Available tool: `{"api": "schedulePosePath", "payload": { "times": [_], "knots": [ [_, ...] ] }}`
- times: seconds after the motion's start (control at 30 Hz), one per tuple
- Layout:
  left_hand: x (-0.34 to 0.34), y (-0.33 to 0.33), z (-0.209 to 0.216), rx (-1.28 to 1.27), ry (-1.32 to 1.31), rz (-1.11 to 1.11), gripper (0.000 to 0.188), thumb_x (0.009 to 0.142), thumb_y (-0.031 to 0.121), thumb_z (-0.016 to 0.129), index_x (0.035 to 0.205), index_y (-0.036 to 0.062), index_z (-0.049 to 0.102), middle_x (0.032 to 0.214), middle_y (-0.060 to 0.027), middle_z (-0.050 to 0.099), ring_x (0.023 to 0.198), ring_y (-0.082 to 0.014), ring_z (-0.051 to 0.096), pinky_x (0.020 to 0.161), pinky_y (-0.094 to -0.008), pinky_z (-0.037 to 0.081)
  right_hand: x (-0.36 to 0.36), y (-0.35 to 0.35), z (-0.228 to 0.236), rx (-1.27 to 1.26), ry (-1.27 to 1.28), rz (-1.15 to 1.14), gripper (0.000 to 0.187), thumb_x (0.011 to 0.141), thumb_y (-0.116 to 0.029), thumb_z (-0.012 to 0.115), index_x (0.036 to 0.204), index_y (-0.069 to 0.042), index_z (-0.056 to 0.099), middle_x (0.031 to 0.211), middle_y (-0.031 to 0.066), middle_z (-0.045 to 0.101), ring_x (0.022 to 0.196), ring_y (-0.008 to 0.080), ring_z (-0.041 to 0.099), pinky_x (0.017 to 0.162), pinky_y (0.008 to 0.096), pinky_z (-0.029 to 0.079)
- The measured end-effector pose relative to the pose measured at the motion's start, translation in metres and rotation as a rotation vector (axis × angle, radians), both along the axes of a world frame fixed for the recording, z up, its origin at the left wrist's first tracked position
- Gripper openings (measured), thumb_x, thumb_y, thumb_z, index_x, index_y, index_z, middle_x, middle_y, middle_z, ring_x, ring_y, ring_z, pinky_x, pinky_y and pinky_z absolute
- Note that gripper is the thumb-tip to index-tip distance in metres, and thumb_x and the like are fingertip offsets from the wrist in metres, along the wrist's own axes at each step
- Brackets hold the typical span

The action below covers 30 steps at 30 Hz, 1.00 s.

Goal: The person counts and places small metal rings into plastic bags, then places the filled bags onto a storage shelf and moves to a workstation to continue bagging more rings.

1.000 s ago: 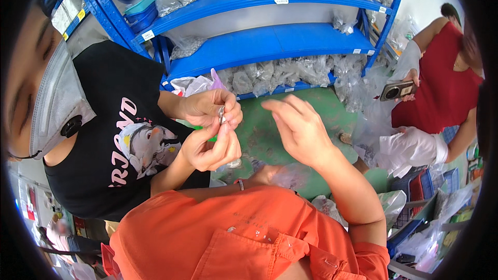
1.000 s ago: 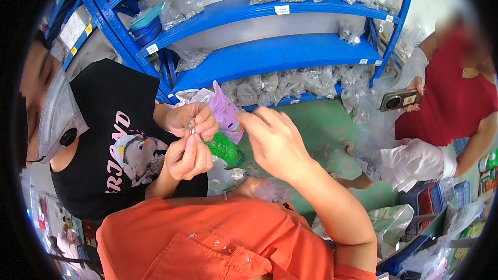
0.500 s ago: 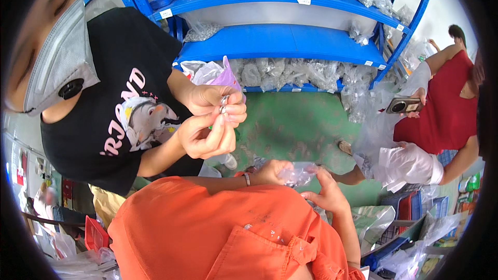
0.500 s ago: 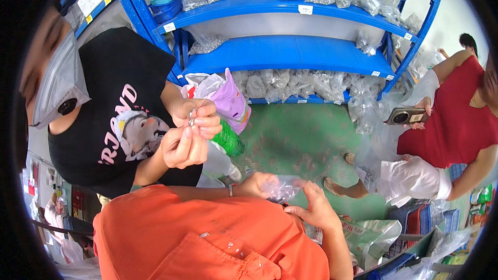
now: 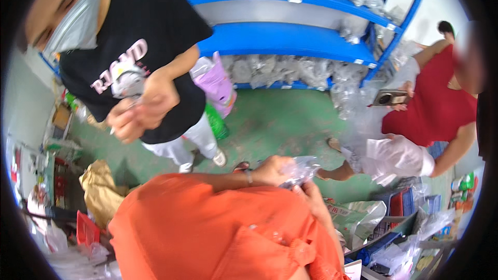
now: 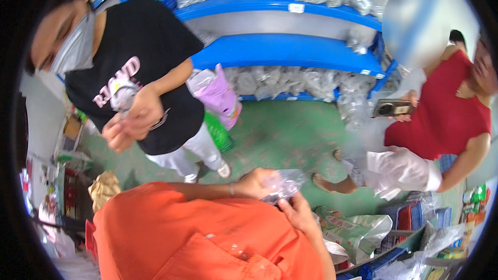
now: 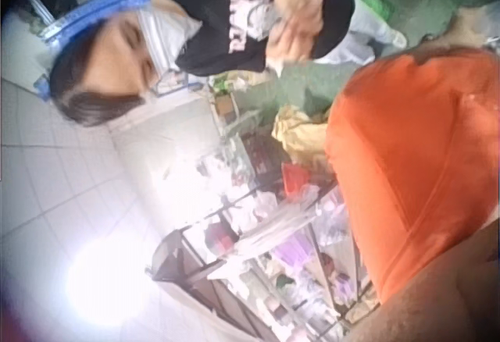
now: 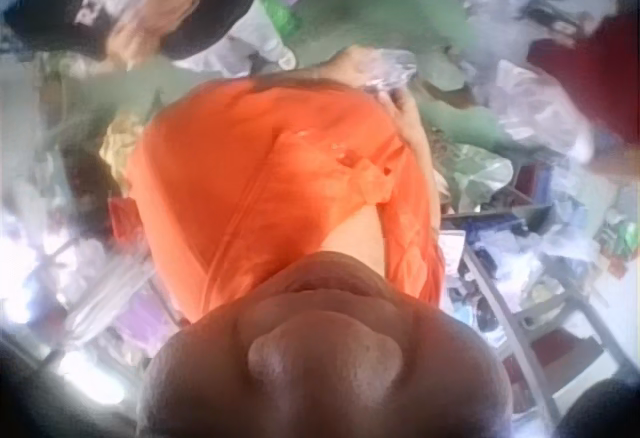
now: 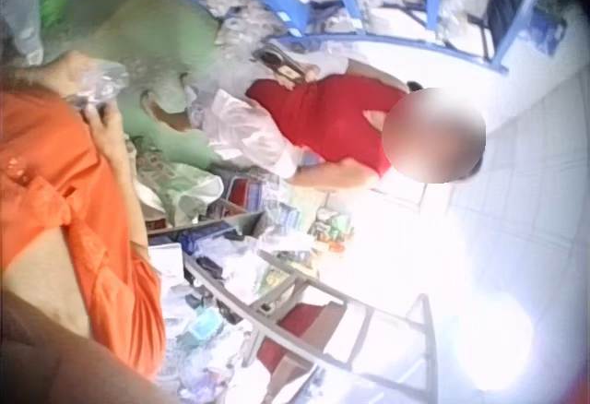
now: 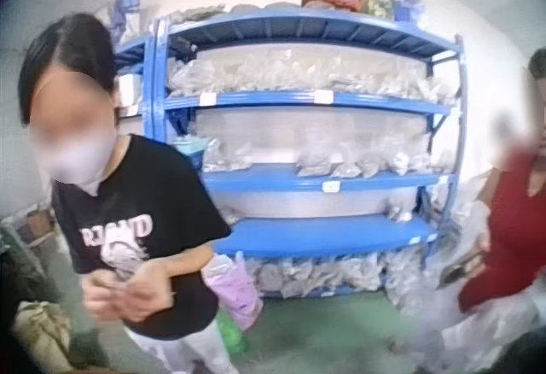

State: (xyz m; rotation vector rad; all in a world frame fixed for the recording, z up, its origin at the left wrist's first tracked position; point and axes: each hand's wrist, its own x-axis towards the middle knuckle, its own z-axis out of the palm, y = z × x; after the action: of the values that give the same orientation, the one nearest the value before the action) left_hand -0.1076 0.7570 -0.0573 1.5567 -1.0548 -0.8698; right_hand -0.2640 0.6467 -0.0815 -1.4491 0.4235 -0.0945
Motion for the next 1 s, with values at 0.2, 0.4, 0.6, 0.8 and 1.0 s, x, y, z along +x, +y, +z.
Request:
{"api": "schedulePosePath", "payload": {
  "times": [0.2, 0.4, 0.6, 0.8, 1.0],
  "knots": [
    [-0.008, 0.017, -0.008, -0.05, -0.034, -0.027, 0.023, 0.068, 0.005, 0.062, 0.091, 0.0014, 0.057, 0.083, -0.005, 0.059, 0.078, -0.009, 0.053, 0.071, -0.0249, 0.044, -0.002, 0.013, 0.018, 0.263, 0.129, -0.085, 0.033, 0.09, -0.031, 0.045, 0.106, -0.003, 0.048, 0.077, 0.001, 0.052, 0.06, 0.0067, 0.043, 0.053, 0.0214, 0.038],
    [-0.014, 0.017, -0.021, -0.055, 0.153, -0.104, 0.028, 0.067, 0.005, 0.06, 0.094, 0.0, 0.055, 0.078, -0.0039, 0.059, 0.069, -0.0071, 0.05, 0.061, -0.0226, 0.043, -0.012, 0.012, 0.032, 0.259, 0.053, -0.034, 0.021, 0.083, -0.012, 0.057, 0.1, -0.002, 0.049, 0.081, -0.0004, 0.057, 0.065, 0.0055, 0.049, 0.055, 0.0196, 0.04],
    [-0.014, 0.021, -0.026, -0.034, 0.213, -0.184, 0.022, 0.069, 0.005, 0.061, 0.09, 0.0012, 0.056, 0.079, -0.0014, 0.059, 0.069, -0.0053, 0.05, 0.063, -0.0216, 0.043, -0.025, 0.011, 0.014, 0.282, 0.026, -0.004, 0.021, 0.082, -0.004, 0.056, 0.101, -0.003, 0.046, 0.081, -0.0007, 0.055, 0.066, 0.0058, 0.048, 0.054, 0.0195, 0.039],
    [-0.017, 0.015, -0.022, 0.025, 0.26, -0.201, 0.022, 0.067, 0.005, 0.063, 0.088, 0.0013, 0.058, 0.081, -0.002, 0.06, 0.074, -0.0059, 0.053, 0.067, -0.0216, 0.044, -0.038, 0.012, 0.015, 0.231, 0.018, -0.124, 0.022, 0.082, 0.004, 0.05, 0.102, -0.002, 0.042, 0.071, 0.0003, 0.05, 0.061, 0.0072, 0.047, 0.054, 0.0207, 0.039],
    [-0.02, 0.014, -0.016, 0.078, 0.274, -0.254, 0.022, 0.066, 0.005, 0.066, 0.087, 0.0021, 0.058, 0.081, 0.0003, 0.059, 0.074, -0.0051, 0.052, 0.066, -0.0207, 0.043, -0.045, 0.027, 0.035, 0.402, -0.165, -0.3, 0.025, 0.081, 0.007, 0.046, 0.103, -0.003, 0.041, 0.069, 0.0, 0.05, 0.059, 0.0064, 0.046, 0.052, 0.0193, 0.037]
  ]
}}
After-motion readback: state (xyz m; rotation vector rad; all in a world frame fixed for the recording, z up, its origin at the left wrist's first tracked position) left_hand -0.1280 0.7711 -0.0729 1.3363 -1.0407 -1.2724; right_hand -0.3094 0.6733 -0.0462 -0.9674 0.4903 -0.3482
